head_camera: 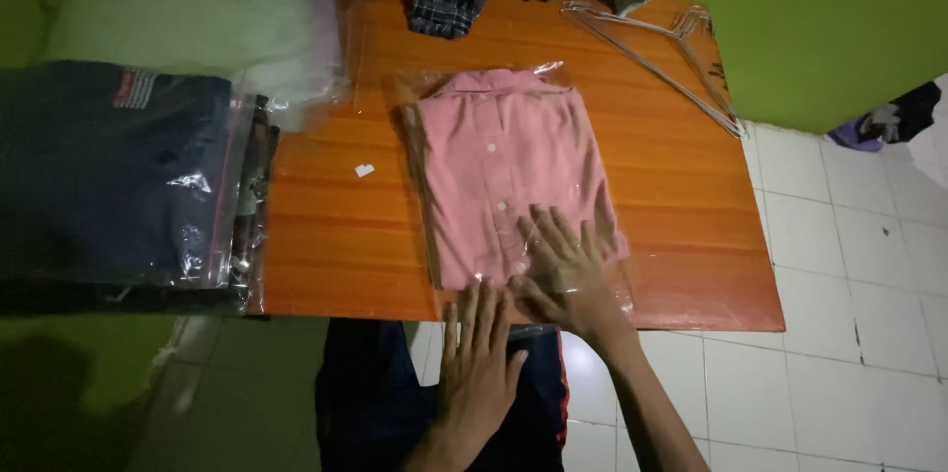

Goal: Folding a pink button-up shirt on a table and placing it inside a transparent plastic bag.

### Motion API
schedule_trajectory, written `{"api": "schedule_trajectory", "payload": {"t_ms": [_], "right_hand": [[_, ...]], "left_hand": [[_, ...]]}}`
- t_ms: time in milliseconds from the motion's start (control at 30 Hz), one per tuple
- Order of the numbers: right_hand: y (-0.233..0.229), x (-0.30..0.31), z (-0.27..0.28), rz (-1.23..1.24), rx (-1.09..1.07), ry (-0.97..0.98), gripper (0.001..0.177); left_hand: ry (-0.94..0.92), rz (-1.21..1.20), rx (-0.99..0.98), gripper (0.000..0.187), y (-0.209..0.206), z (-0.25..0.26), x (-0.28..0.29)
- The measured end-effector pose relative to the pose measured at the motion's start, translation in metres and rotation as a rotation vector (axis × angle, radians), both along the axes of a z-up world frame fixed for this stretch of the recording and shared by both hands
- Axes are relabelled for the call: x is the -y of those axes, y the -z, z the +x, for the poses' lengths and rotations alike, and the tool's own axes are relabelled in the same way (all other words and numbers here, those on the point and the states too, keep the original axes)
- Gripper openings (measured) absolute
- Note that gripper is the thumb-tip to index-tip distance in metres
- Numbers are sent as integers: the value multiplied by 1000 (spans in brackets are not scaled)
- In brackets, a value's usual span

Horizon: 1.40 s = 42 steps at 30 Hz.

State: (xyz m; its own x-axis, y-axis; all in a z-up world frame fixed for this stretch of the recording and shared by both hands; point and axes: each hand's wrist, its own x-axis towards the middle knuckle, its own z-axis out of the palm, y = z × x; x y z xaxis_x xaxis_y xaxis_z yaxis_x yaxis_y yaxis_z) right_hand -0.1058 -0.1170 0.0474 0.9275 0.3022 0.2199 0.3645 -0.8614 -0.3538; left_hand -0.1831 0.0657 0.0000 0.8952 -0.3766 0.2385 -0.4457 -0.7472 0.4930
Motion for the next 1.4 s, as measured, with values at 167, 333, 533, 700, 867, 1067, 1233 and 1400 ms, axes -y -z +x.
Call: {"api": "schedule_trajectory", "payload": {"t_ms": [167, 333, 533, 700, 867, 1067, 1233, 1400], "right_hand": [[17, 1, 15, -73, 40, 23, 70], [13, -3, 29, -140, 42, 51, 68], [2, -2, 12, -81, 97, 20, 71], [7, 7, -16, -40, 56, 31, 70], [-3, 32, -54, 76, -41, 61, 49], [21, 83, -92, 227, -144, 219, 43], [-37, 65, -64, 30, 24, 77, 75], [-25, 75, -62, -85, -91, -74, 82]], "left_hand": [[33, 66, 31, 79, 2, -2, -4], [65, 76, -5, 80, -3, 2, -7], [58, 91, 8, 82, 6, 2, -7], [76, 68, 7, 85, 8, 2, -9], [118, 55, -46, 82, 5, 3, -23], [293, -77, 78, 56, 58, -11, -70], [529, -284, 335, 36, 32, 7, -98], [300, -1, 300, 49, -5, 45, -103]]}}
